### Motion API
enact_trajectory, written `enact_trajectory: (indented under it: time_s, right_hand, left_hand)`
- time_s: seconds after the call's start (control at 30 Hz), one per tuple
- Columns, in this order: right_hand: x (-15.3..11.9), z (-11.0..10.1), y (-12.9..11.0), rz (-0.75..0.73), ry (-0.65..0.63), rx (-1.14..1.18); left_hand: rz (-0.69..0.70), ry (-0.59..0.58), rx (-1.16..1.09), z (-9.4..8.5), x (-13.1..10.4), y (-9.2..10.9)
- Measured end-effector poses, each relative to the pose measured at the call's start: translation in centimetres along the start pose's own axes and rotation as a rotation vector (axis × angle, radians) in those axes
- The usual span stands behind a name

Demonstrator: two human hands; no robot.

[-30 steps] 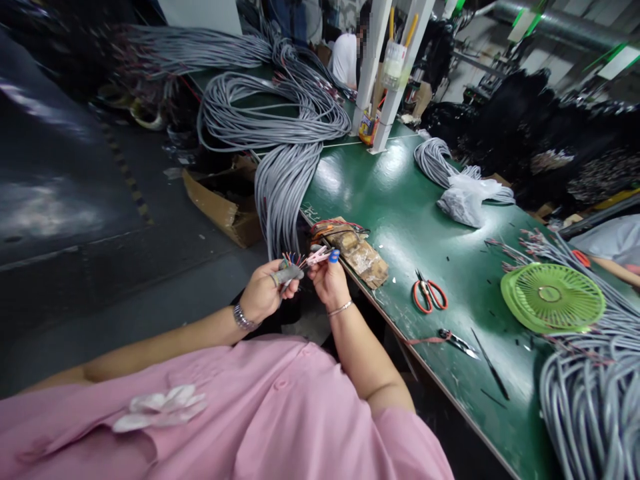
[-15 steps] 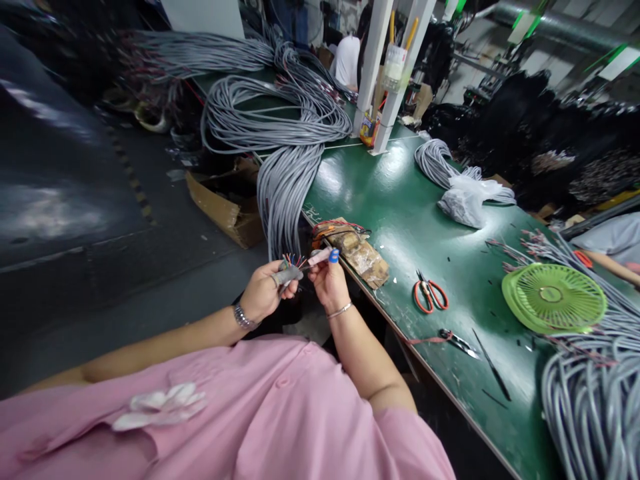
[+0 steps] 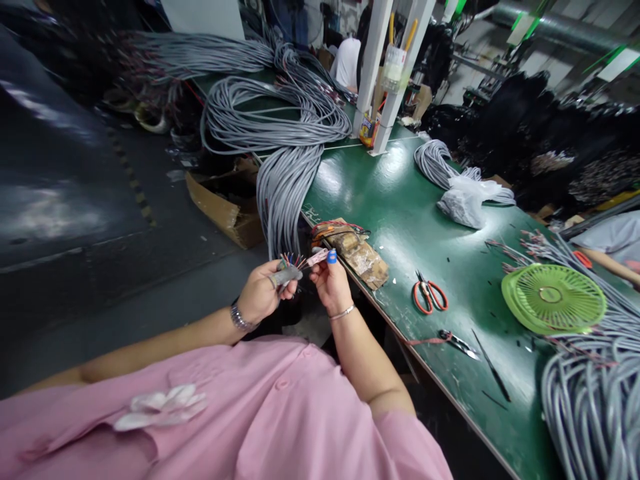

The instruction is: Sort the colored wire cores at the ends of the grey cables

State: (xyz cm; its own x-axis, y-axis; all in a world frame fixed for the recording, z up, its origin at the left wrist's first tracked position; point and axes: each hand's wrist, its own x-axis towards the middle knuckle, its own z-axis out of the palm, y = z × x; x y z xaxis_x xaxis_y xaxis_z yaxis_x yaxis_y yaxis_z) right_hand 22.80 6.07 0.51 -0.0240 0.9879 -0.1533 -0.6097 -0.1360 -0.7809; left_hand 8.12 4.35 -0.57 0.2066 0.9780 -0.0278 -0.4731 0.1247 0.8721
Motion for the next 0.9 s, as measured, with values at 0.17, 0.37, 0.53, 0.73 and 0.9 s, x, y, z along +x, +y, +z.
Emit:
enact_trajectory:
  time_s: [0.17, 0.37, 0.53, 0.73, 0.9]
  right_hand:
    - [0.2, 0.2, -0.1, -0.025, 0.035, 0.035]
    - [0.1, 0.0, 0.2, 0.0, 0.026, 0.061]
    - [-0.5, -0.6, -0.2, 0.106, -0.006, 0.019]
    - [-2.4, -0.5, 0.0, 0.126, -0.07, -0.296]
    - [-3.5, 0.1, 0.4, -0.058, -0.032, -0.492]
  left_hand:
    - [-0.027, 0.027, 0.007, 0.3, 0.5, -0.3]
    - [-0.024, 0.027, 0.036, 0.3, 0.5, -0.6]
    - [-0.012, 0.022, 0.059, -0.3, 0.1, -0.7]
    - [0.009, -0.003, 0.129, -1.3, -1.0, -0.9]
    - [-0.039, -0.162, 0.27, -1.3, -1.5, -0.7]
